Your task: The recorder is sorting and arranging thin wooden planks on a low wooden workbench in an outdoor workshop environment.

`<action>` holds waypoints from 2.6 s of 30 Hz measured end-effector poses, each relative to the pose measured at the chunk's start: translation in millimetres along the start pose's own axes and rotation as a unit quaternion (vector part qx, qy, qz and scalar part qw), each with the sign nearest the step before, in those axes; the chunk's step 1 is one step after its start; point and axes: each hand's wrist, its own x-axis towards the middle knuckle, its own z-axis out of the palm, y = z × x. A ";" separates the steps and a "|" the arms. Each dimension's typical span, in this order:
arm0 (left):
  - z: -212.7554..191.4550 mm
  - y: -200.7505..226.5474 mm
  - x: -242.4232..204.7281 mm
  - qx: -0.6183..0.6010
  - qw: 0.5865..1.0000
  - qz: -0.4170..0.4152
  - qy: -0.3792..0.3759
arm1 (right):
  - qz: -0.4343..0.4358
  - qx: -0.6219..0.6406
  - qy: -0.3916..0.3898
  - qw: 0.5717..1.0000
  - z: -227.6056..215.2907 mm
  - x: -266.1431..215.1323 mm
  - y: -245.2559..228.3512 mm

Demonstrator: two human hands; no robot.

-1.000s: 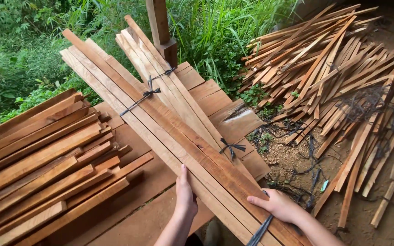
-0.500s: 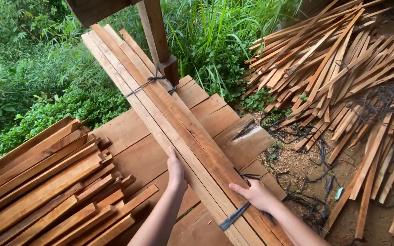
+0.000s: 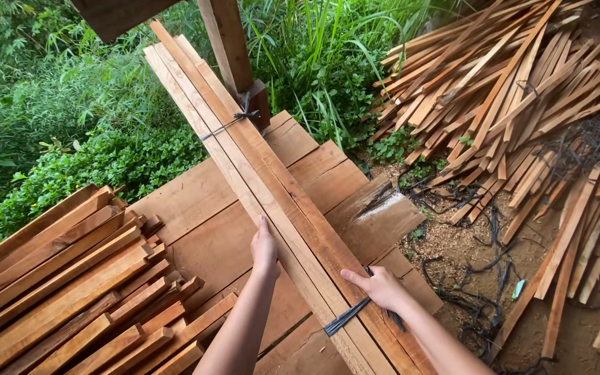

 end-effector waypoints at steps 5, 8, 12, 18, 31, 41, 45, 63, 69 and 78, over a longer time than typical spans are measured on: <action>1.4 -5.7 7.1 -0.018 1.000 0.003 0.021 | 0.020 0.006 -0.009 1.000 -3.7 -2.9 -4.3; 10.4 -7.0 3.7 0.004 0.999 0.025 0.044 | 0.038 0.013 -0.002 0.999 -9.2 -7.5 -7.1; 18.5 -10.1 0.0 0.059 0.994 0.046 0.080 | 0.050 0.032 0.015 0.998 -16.7 -13.5 -9.3; -4.0 -25.8 39.7 0.114 0.991 0.053 0.040 | 0.077 -0.002 0.041 0.996 -11.2 -2.6 0.5; -15.0 -64.5 0.6 -0.004 0.994 0.109 0.008 | -0.032 -0.081 0.127 0.988 -9.7 25.2 40.5; 39.2 -62.0 -94.5 -0.092 0.992 0.083 -0.027 | 0.015 0.377 -0.073 0.923 8.5 62.4 91.5; 34.2 -78.6 -77.0 -0.152 0.986 0.061 -0.008 | -0.024 0.411 -0.091 0.907 13.2 53.9 80.3; 21.0 -109.0 -79.6 -0.104 0.993 0.056 -0.023 | -0.082 0.214 -0.005 0.973 20.8 58.3 90.5; -7.4 -208.9 -103.3 -0.120 0.991 0.039 -0.036 | -0.053 0.169 -0.027 0.984 -4.8 -38.7 111.9; 23.2 -357.5 -233.2 -0.112 0.993 0.028 -0.035 | -0.059 0.139 -0.011 0.988 -41.6 -168.6 279.3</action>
